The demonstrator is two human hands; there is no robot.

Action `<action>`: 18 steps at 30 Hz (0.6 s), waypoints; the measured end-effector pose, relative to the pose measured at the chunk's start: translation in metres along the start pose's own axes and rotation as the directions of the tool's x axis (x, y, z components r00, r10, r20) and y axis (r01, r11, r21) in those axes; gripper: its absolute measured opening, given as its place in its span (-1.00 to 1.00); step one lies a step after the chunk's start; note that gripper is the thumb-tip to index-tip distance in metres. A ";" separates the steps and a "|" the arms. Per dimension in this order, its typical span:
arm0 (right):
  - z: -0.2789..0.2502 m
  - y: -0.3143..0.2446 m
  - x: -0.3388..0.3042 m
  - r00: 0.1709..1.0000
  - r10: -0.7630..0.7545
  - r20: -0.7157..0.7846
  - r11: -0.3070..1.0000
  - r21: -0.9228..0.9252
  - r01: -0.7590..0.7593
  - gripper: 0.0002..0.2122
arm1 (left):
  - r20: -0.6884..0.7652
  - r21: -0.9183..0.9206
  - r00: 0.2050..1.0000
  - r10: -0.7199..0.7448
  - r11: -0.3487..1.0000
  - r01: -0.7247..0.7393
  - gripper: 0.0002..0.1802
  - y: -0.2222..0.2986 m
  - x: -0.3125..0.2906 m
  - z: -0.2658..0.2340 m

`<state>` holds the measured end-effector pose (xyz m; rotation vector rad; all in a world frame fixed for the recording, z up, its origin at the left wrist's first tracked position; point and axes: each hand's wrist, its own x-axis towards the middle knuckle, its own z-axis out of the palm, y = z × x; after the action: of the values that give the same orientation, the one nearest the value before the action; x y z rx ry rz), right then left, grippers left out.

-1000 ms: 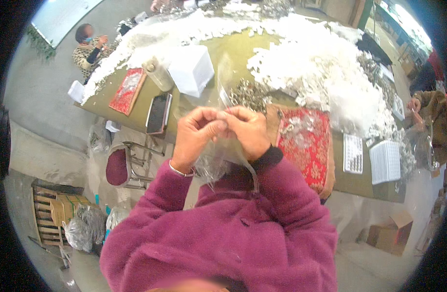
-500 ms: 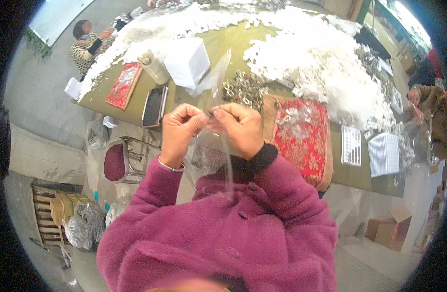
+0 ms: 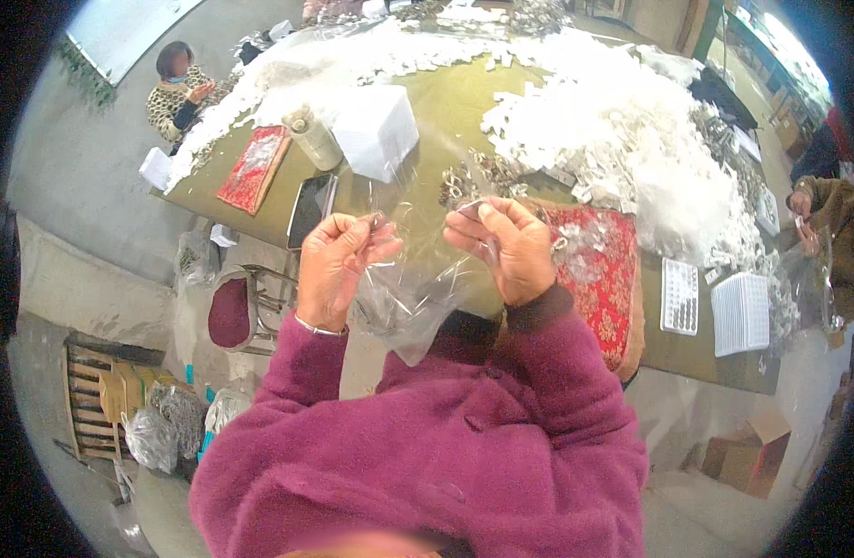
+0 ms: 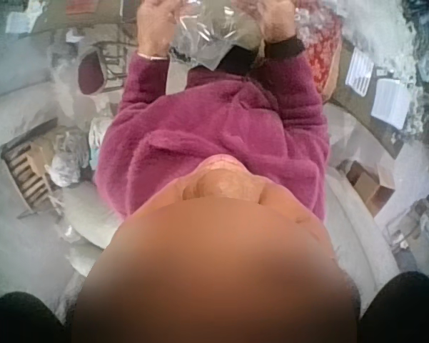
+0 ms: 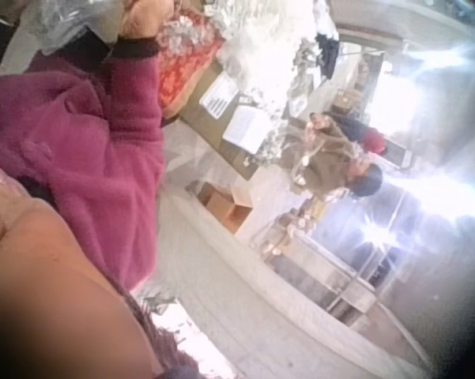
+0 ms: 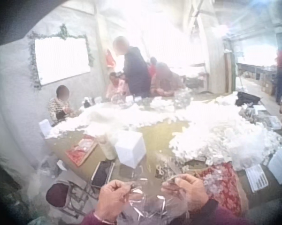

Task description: The person assembles small keychains by hand at a shared work table. They pick small metal parts from a tray, attach them to key rings, and place the finished items into a plastic bag. The person also handles a smartphone and a plastic bag during the process.

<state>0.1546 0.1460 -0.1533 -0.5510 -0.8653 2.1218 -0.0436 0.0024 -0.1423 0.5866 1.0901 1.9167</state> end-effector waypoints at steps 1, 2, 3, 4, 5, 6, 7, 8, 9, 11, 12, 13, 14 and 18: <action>-0.002 -0.002 0.001 1.000 0.020 0.018 1.000 0.001 -0.020 -0.82 | -0.024 -0.039 1.000 -0.020 0.999 0.019 -0.94 0.001 -0.002 -0.002; -0.003 -0.002 0.001 0.998 0.056 0.012 0.998 0.017 -0.056 -0.80 | -0.048 -0.079 0.998 -0.043 0.996 0.039 -0.91 0.002 -0.003 -0.004; -0.004 -0.002 0.001 0.996 0.085 0.033 0.995 0.045 -0.087 -0.78 | -0.072 -0.118 0.994 -0.085 0.990 0.076 -0.87 0.002 -0.005 -0.006; -0.005 -0.001 0.001 0.992 0.125 -0.011 0.990 0.063 -0.124 -0.75 | -0.065 -0.142 0.997 -0.038 0.989 0.028 -0.83 0.002 -0.006 -0.007; -0.005 0.002 0.000 0.991 0.121 0.062 0.988 0.085 -0.126 -0.69 | -0.062 -0.164 0.998 -0.006 0.987 -0.004 -0.79 0.000 -0.007 -0.007; -0.004 0.006 -0.002 0.993 0.105 0.061 0.993 0.039 -0.108 -0.69 | -0.104 -0.165 0.995 0.013 0.986 -0.030 -0.75 -0.001 -0.008 -0.008; -0.003 0.010 -0.004 0.995 0.088 0.036 0.996 -0.012 -0.088 -0.69 | -0.165 -0.046 0.980 0.113 0.991 -0.122 -0.72 -0.006 -0.010 -0.004; -0.001 0.014 -0.006 0.997 0.076 0.017 0.995 -0.066 -0.075 -0.68 | -0.145 0.085 0.972 0.184 0.981 -0.173 -0.71 -0.010 -0.011 -0.002; 0.001 0.015 -0.009 0.992 0.055 0.116 0.998 -0.038 -0.051 -0.70 | -0.096 0.205 0.959 0.267 0.948 -0.243 -0.70 -0.014 -0.014 0.000; 0.008 0.018 -0.016 0.989 0.012 0.150 0.994 -0.108 0.005 -0.69 | -0.026 0.346 0.934 0.356 0.880 -0.326 -0.61 -0.019 -0.019 0.006; 0.011 0.017 -0.020 0.993 0.001 0.119 0.975 -0.221 0.026 -0.67 | 0.016 0.399 0.932 0.361 0.853 -0.337 -0.57 -0.020 -0.021 0.007; 0.015 0.017 -0.025 0.979 -0.077 0.188 0.954 -0.272 0.127 -0.66 | 0.059 0.448 0.928 0.367 0.821 -0.353 -0.54 -0.020 -0.023 0.009; 0.018 0.016 -0.029 0.961 -0.150 0.231 0.918 -0.330 0.222 -0.64 | 0.098 0.501 0.931 0.352 0.791 -0.352 -0.51 -0.019 -0.025 0.010; 0.021 0.006 -0.039 0.916 -0.176 0.361 0.755 -0.547 0.361 -0.67 | 0.556 0.690 0.671 0.491 0.177 -0.702 -0.63 -0.005 -0.029 0.008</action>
<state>0.1631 0.1040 -0.1394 -0.3921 -1.7187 1.6470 -0.0196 -0.0164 -0.1425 2.0821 1.8995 1.6268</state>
